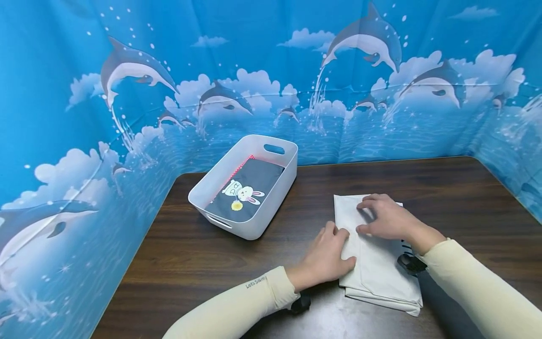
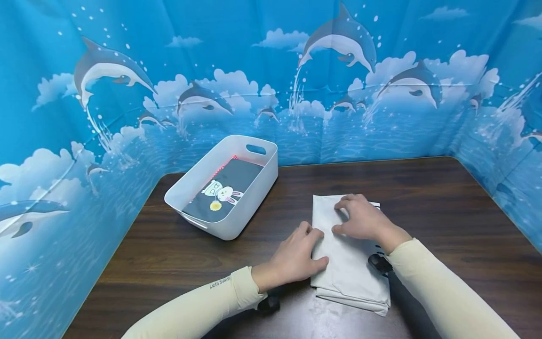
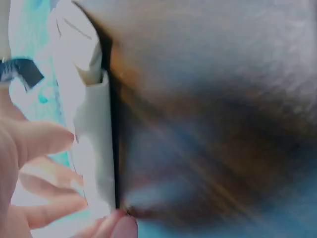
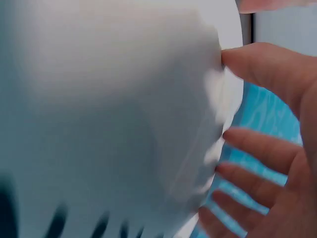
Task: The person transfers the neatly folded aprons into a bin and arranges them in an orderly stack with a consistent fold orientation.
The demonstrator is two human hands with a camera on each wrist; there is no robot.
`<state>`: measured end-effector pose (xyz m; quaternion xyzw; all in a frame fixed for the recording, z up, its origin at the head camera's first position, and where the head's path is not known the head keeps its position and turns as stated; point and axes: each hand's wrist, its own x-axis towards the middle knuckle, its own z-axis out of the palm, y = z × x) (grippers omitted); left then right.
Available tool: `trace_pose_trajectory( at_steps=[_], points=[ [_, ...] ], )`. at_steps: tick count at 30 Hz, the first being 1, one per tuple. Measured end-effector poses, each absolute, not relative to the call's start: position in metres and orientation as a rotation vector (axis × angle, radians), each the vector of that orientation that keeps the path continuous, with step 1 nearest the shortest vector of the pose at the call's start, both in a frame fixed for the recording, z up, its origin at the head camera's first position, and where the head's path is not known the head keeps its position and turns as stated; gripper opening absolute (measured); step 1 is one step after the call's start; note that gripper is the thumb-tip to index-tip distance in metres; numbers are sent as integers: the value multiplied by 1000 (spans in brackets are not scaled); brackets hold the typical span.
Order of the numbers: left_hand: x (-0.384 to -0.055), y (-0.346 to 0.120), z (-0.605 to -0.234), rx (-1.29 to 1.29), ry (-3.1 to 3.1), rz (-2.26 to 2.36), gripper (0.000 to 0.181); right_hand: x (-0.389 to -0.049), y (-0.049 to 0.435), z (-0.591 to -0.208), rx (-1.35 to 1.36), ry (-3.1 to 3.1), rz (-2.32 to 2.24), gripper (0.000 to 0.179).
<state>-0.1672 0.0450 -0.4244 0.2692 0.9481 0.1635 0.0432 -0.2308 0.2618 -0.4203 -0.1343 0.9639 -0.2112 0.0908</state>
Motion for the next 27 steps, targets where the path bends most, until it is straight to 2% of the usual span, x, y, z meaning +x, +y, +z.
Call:
trace_pose_trajectory(
  at_steps=[5, 9, 12, 19, 27],
  points=[
    [-179, 47, -428, 543, 2876, 655, 57, -226, 292, -420, -131, 2881, -511, 95],
    [-197, 54, -469, 503, 2901, 613, 55, -223, 307, -419, 21, 2856, -476, 115],
    [-211, 60, -501, 490, 2914, 590, 57, -221, 311, -417, 106, 2833, -466, 124],
    [-213, 63, -491, 395, 2846, 752, 79, -222, 303, -413, 216, 2770, -438, 132],
    [-214, 57, -478, 187, 2818, 947, 88, -227, 275, -420, 165, 2826, -568, 128]
  ],
)
